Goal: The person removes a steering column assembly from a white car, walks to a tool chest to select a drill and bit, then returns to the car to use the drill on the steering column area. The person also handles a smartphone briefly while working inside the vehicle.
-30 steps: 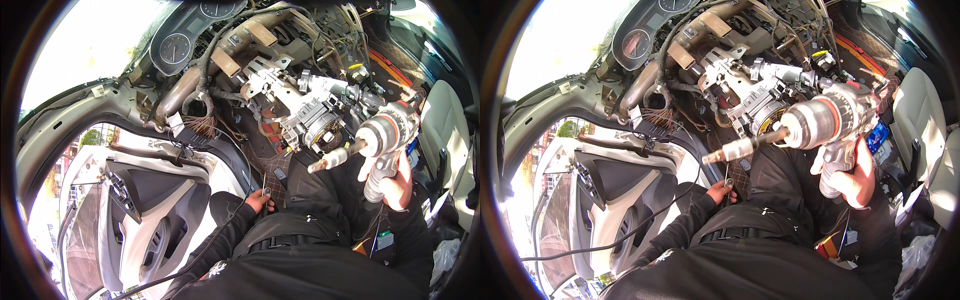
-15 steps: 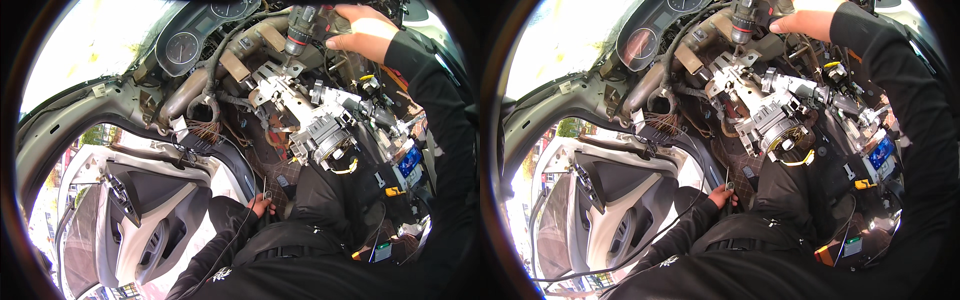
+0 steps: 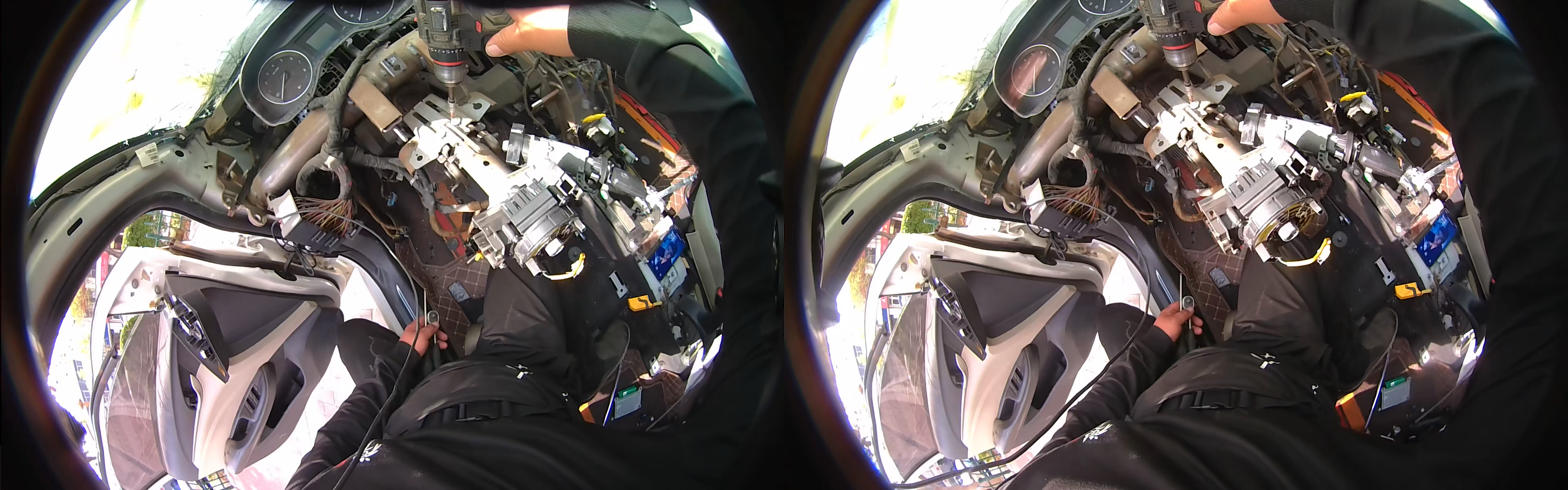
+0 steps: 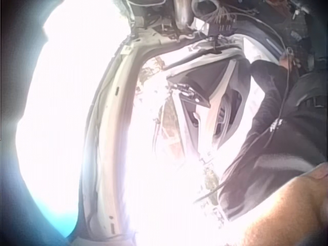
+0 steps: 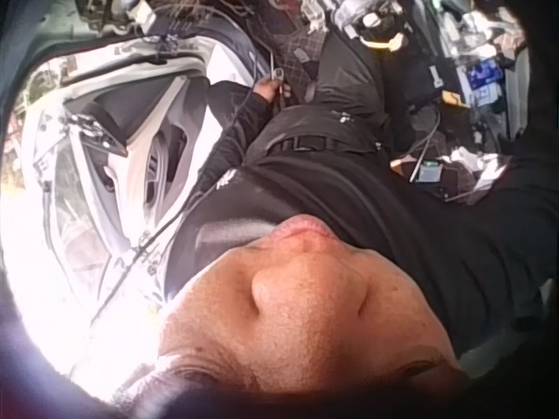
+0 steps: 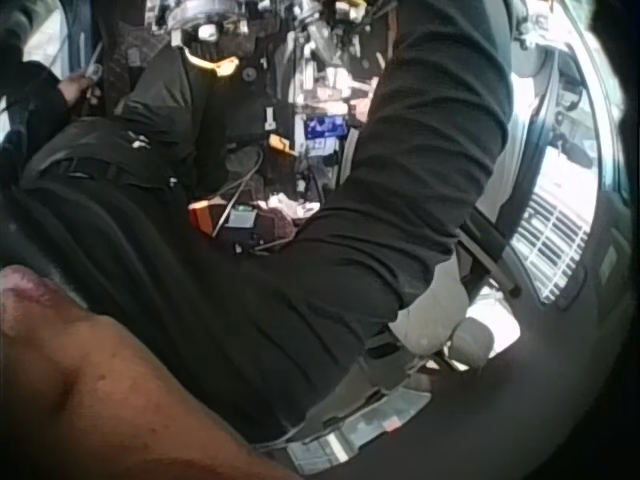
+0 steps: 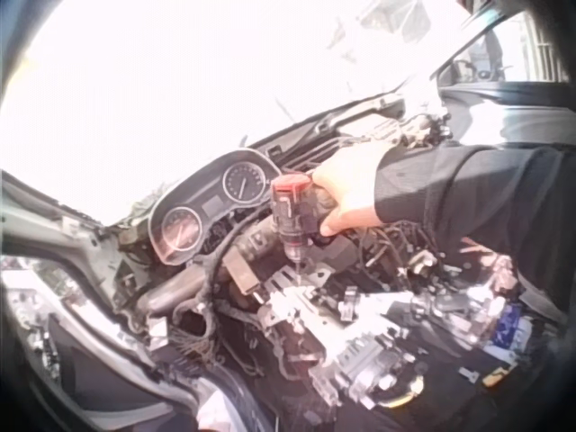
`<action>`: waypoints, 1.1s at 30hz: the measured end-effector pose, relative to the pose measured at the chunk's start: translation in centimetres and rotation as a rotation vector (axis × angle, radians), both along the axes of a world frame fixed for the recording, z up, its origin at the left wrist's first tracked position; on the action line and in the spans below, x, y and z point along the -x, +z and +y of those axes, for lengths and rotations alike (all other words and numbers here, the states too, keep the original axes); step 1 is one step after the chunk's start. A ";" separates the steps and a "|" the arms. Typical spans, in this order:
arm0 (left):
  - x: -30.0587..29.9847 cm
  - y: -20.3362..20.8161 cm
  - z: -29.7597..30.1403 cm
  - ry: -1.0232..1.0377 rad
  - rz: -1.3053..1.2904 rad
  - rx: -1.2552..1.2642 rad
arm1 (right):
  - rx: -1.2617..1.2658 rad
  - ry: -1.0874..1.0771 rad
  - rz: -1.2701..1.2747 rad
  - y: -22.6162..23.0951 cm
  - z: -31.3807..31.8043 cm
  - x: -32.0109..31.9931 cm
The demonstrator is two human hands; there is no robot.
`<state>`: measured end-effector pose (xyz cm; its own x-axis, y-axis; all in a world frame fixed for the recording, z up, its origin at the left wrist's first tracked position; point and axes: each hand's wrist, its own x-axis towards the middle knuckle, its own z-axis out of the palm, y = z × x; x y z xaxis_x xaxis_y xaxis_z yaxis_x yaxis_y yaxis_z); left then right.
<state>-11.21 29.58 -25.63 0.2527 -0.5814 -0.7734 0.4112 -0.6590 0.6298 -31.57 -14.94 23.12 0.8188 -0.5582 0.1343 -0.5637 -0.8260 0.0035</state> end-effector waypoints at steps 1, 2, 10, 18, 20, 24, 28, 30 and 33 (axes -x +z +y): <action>0.1 0.0 0.0 0.005 -0.004 -0.016 | 0.015 0.001 0.006 0.1 0.3 -0.1; 0.2 0.0 0.0 0.013 0.006 0.016 | 0.065 0.026 -0.027 0.2 0.6 -0.3; 0.6 0.0 -0.9 -0.037 -0.014 0.023 | 0.095 0.065 0.020 1.2 1.7 -0.9; 0.5 -0.8 -2.5 -0.089 0.080 -0.020 | 0.163 0.072 0.032 2.0 2.3 -2.4; 0.7 -0.8 -3.1 -0.117 0.099 -0.069 | 0.187 0.069 0.033 2.1 2.2 -2.9; 0.8 -0.3 -4.7 -0.126 0.110 -0.102 | 0.222 0.043 0.029 2.0 2.5 -3.9; 0.9 -0.1 -6.0 -0.133 0.088 0.043 | 0.280 0.016 0.025 1.3 3.8 -4.7; 1.0 -0.2 -6.0 -0.109 0.102 0.157 | 0.320 0.004 0.035 0.7 4.6 -4.8; 0.6 -0.1 -5.1 -0.137 0.063 -0.110 | 0.313 -0.044 0.042 0.1 5.2 -5.1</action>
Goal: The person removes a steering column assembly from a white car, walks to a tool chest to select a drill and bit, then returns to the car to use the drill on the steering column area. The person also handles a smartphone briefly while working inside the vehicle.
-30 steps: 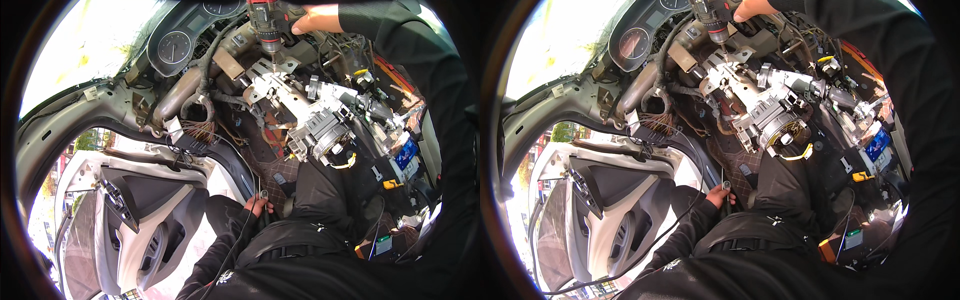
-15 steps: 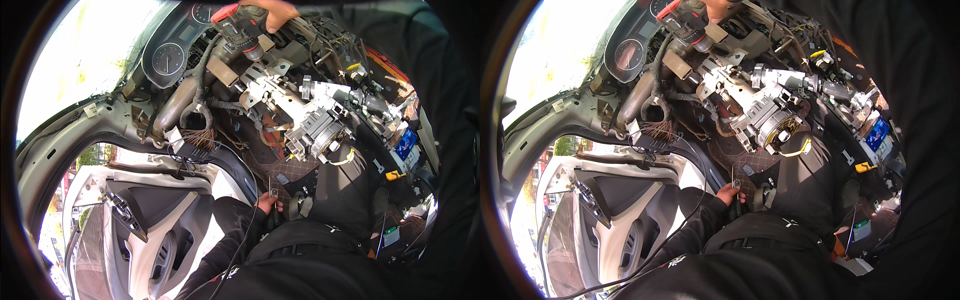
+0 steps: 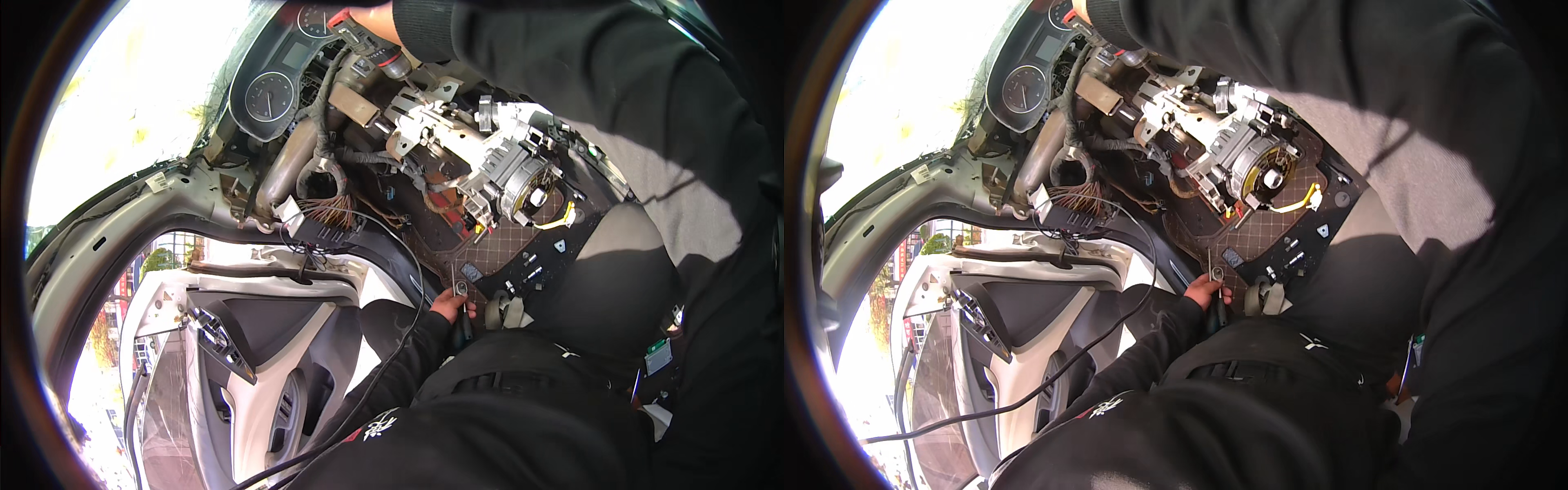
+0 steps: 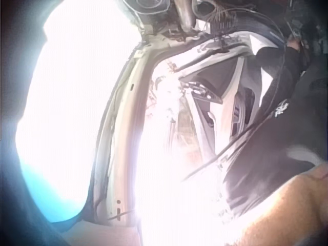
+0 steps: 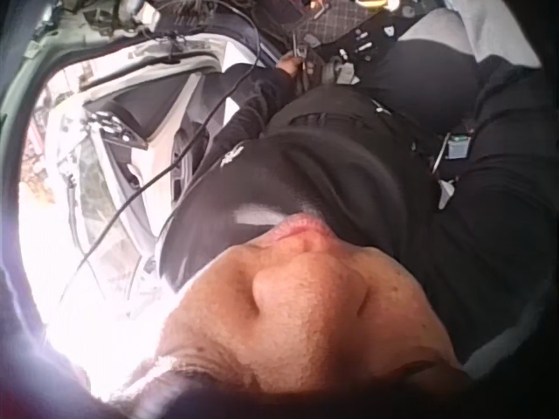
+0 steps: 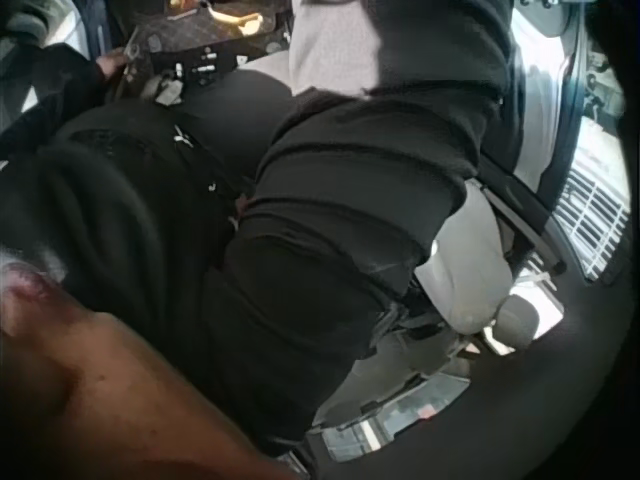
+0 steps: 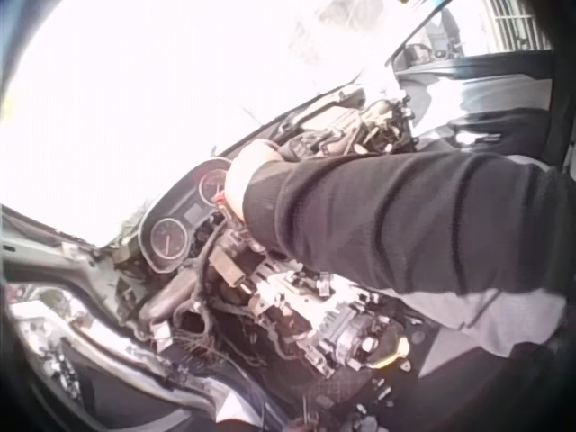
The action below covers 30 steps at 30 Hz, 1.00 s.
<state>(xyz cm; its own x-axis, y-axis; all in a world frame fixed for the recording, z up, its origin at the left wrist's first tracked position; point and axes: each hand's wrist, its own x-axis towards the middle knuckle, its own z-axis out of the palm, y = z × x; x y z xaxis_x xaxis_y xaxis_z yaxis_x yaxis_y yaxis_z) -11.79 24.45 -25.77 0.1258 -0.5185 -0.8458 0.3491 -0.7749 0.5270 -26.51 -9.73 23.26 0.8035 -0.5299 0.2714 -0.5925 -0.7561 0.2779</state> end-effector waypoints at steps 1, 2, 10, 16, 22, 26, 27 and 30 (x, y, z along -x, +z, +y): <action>-0.4 0.1 0.4 -0.012 -0.008 -0.028 | -0.001 -0.008 0.002 -0.1 0.2 -0.2; -0.7 0.1 0.8 -0.006 0.000 0.085 | 0.005 -0.011 0.000 0.1 0.3 -0.4; -1.7 -0.4 1.9 0.055 0.058 0.185 | 0.024 -0.076 0.002 -0.8 0.8 -1.4; -2.7 0.2 3.6 0.062 0.038 0.180 | 0.030 -0.104 -0.003 -1.4 0.6 -2.0; -1.7 0.2 2.9 0.097 0.034 0.144 | 0.080 -0.093 0.027 -1.5 1.3 -2.4; 0.1 -0.1 2.9 0.016 0.065 0.176 | 0.063 -0.086 0.013 -1.6 1.1 -1.8; 0.3 -0.2 3.1 -0.026 0.062 0.165 | 0.060 -0.045 -0.003 -1.7 0.8 -1.2; -0.2 -0.6 2.9 -0.070 0.061 0.123 | 0.030 -0.059 0.041 -1.5 0.6 -0.8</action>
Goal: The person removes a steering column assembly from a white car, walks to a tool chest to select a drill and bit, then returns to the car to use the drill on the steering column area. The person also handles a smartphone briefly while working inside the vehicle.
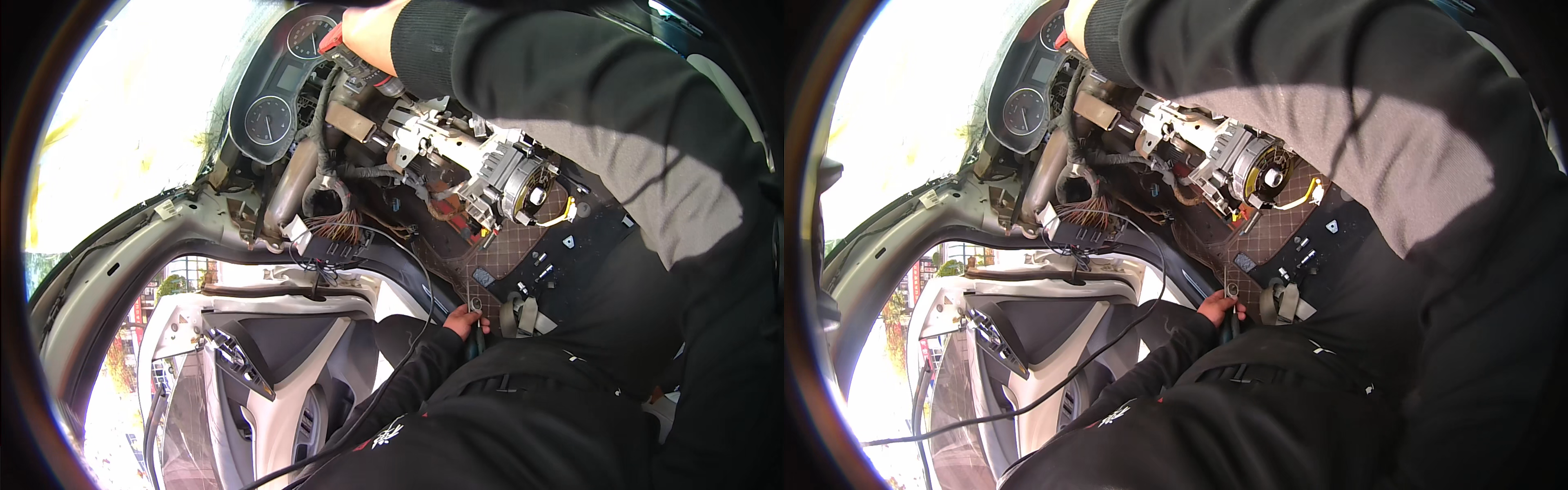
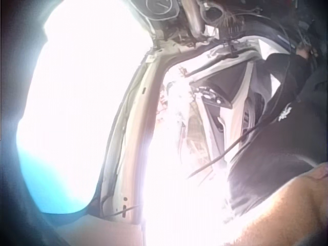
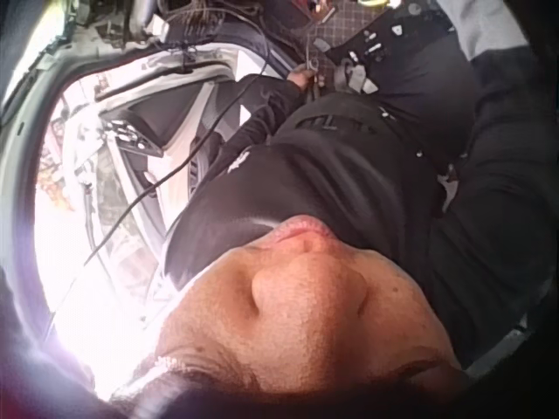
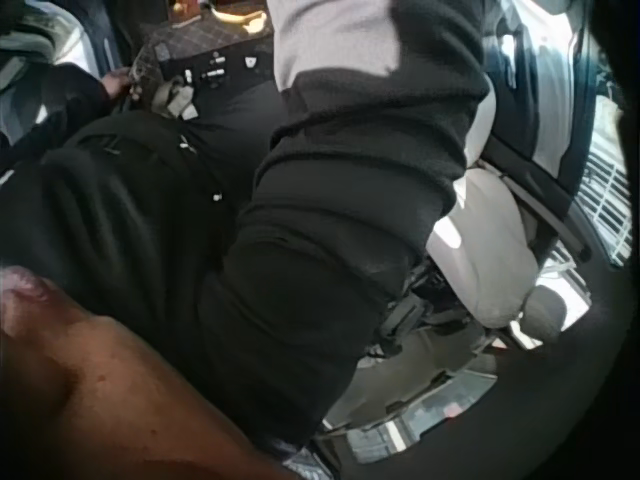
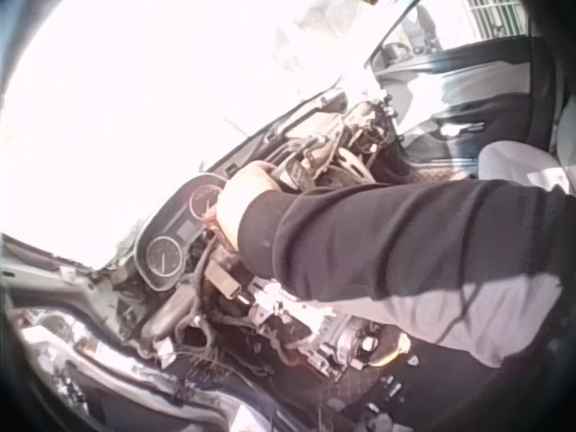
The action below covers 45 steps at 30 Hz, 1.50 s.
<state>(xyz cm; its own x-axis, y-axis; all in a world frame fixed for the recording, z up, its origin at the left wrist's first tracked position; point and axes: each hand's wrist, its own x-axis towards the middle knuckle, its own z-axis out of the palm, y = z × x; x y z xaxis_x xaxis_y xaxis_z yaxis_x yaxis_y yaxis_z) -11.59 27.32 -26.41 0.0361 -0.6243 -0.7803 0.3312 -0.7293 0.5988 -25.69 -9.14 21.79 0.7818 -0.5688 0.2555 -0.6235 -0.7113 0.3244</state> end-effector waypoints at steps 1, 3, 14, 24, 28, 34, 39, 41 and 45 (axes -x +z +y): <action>-0.5 -0.2 -0.3 -0.002 -0.017 -0.005 | -0.004 0.003 0.005 0.1 0.0 0.2; -1.5 -1.0 -1.5 0.033 -0.022 -0.003 | -0.009 -0.018 -0.007 0.1 0.2 0.5; -1.8 -6.1 -3.7 -0.134 -0.054 -0.230 | 0.048 0.026 -0.031 -0.2 -1.1 1.9; -2.5 -11.5 -8.0 -0.280 -0.378 -0.041 | 0.093 0.009 -0.007 -0.4 -0.2 -0.5; -1.5 -10.6 -7.7 -0.432 -0.821 0.028 | 0.101 -0.002 0.008 -0.5 0.1 -0.6; -0.3 5.0 -10.2 0.077 -0.622 0.644 | 0.106 0.000 0.032 -0.6 0.8 -0.7; -1.7 24.6 -16.1 0.089 -0.786 1.250 | 0.106 -0.006 0.047 -0.6 1.2 -0.7; -2.1 30.0 -19.6 0.420 -0.543 1.388 | 0.093 -0.008 0.049 -0.6 1.4 -0.7; -3.5 37.8 -26.2 0.581 -0.461 1.412 | 0.090 -0.017 0.051 -0.4 1.7 -0.7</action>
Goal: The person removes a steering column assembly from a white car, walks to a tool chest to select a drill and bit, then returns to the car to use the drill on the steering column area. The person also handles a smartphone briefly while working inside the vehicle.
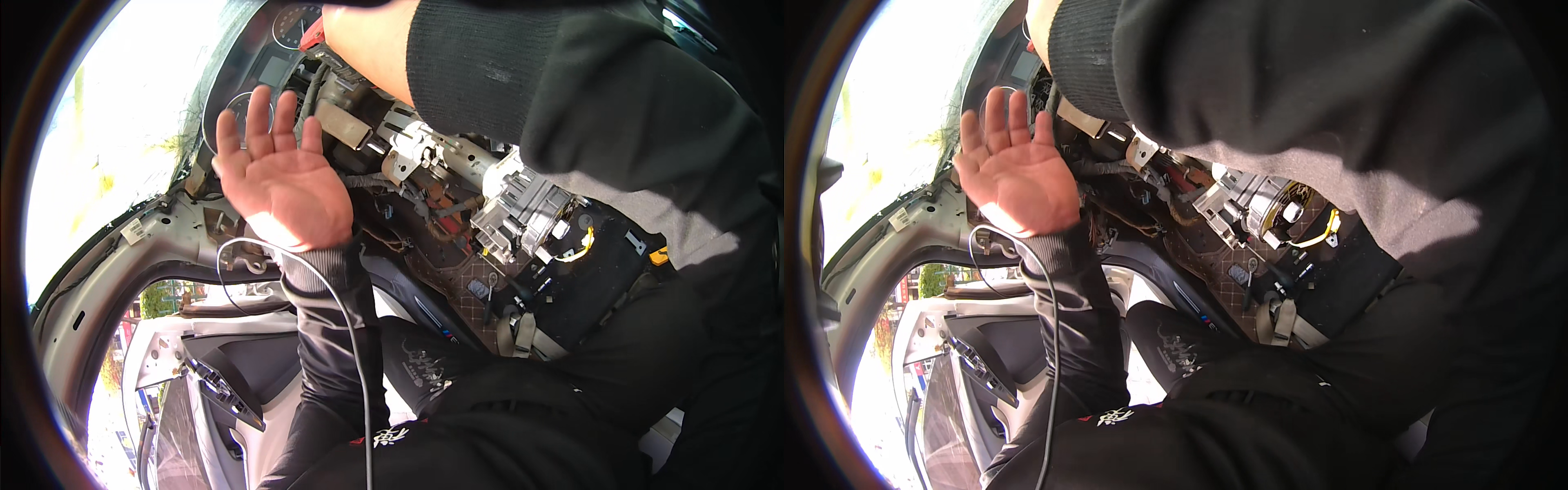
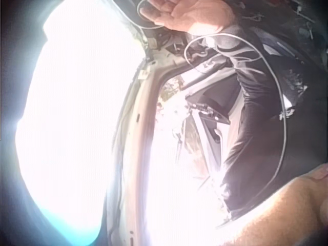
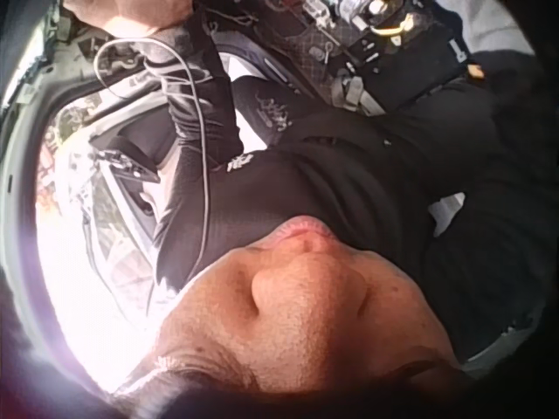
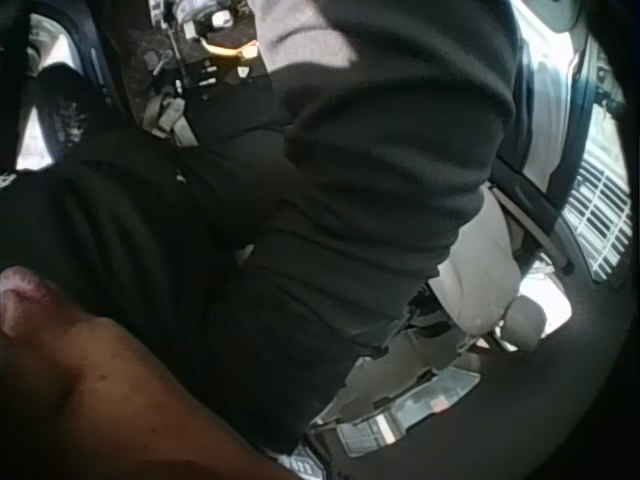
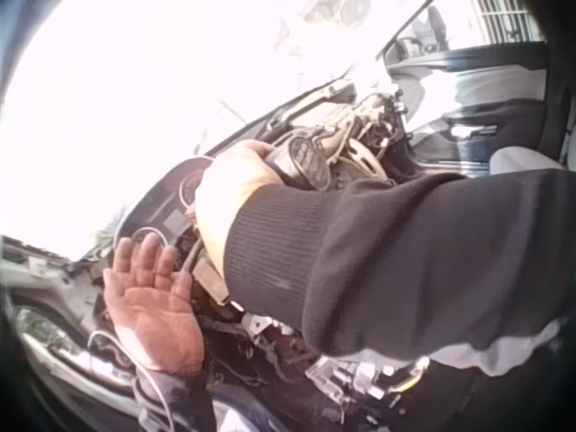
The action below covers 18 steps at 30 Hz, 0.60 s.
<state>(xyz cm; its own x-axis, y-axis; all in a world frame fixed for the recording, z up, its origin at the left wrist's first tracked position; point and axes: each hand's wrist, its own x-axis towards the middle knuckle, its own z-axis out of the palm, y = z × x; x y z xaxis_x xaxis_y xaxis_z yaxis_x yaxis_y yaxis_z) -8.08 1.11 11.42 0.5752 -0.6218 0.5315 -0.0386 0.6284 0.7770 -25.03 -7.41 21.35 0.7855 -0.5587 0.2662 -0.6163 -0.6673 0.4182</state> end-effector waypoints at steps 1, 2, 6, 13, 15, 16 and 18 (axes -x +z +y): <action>-0.1 0.9 -1.9 0.023 -0.088 -0.093 | -0.008 -0.011 0.002 0.0 0.2 -0.1; -0.1 1.3 -4.0 -0.027 -0.094 -0.091 | 0.011 0.001 -0.011 -0.1 0.3 0.0; -0.5 2.6 -9.2 -0.259 -0.113 -0.173 | 0.030 0.025 -0.035 -0.4 0.8 -0.2; 0.1 2.8 -10.5 -0.651 -0.016 -0.174 | 0.019 -0.051 -0.078 -0.7 0.0 -0.7; 0.1 2.6 -10.7 -0.572 -0.087 -0.157 | 0.033 -0.063 -0.078 -0.8 -0.3 -0.8; 0.0 2.5 -10.8 -0.516 -0.165 -0.149 | 0.045 -0.067 -0.078 -0.8 -0.4 -0.8; -0.4 2.3 -11.0 -0.401 -0.340 -0.130 | 0.066 -0.055 -0.077 -0.7 -0.4 -0.7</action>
